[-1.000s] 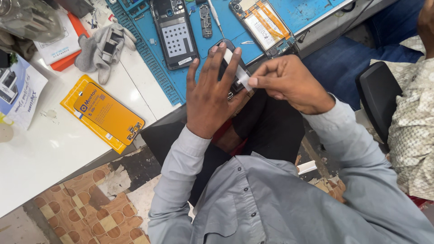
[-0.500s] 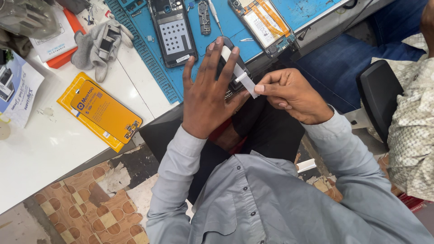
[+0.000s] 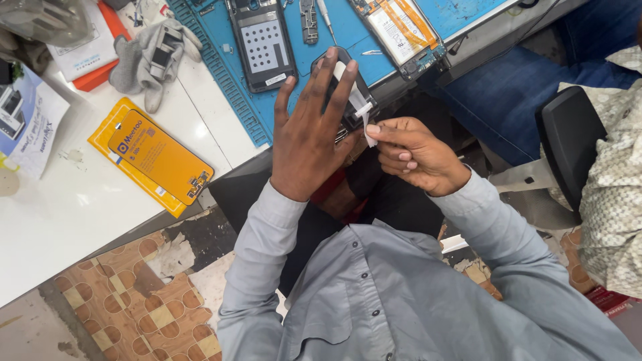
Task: The person applies small pieces of adhesive tape to the connector area of a yellow smartphone screen. They repeatedly cut tape from a dispenser, peel the backing, and press it onto the screen's flex cable region. The person also uses a metal spudger to adjust the tape placement.
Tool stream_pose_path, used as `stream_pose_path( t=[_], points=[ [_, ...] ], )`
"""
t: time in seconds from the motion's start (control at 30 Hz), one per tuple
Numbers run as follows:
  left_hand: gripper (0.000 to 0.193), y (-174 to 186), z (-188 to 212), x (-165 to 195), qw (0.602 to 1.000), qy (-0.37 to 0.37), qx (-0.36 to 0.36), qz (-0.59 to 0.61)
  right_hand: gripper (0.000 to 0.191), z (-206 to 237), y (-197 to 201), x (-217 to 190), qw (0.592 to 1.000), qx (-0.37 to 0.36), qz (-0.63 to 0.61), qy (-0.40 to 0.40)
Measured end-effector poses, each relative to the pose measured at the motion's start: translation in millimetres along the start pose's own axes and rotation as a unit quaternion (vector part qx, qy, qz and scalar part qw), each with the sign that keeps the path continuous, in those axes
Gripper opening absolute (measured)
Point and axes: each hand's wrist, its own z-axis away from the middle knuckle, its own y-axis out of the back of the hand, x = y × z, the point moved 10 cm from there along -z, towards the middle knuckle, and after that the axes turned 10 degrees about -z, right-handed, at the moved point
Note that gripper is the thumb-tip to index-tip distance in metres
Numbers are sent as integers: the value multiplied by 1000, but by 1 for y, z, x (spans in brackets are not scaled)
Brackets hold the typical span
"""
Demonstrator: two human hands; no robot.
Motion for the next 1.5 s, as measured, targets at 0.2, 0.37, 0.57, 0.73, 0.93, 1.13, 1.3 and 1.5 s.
stream_pose_path(
  t=[0.2,0.37,0.57,0.73,0.93,1.13,1.3,1.5],
  points=[
    [113,4,-4,1,1000,-5,4,11,19,7,-12,29,997,-26,52,-56],
    [97,17,13,-5,997,-10,-16,72,25,26,-30,4,928,-41,349,120],
    [36,54,59,-35,954,74,8,289,46,49,-93,-16,708,-133,609,332],
    [48,67,86,-48,938,100,-4,333,58,35,-133,1,588,-198,690,373],
    [23,85,121,-76,957,122,60,257,63,15,-172,28,517,-258,713,396],
    [22,99,179,-91,974,117,179,71,57,-30,-168,52,617,-200,688,327],
    [27,86,233,-116,958,181,223,8,36,-64,-141,79,735,-179,573,317],
    [30,69,265,-136,939,222,263,17,31,-87,-142,113,741,-271,481,382]
  ],
)
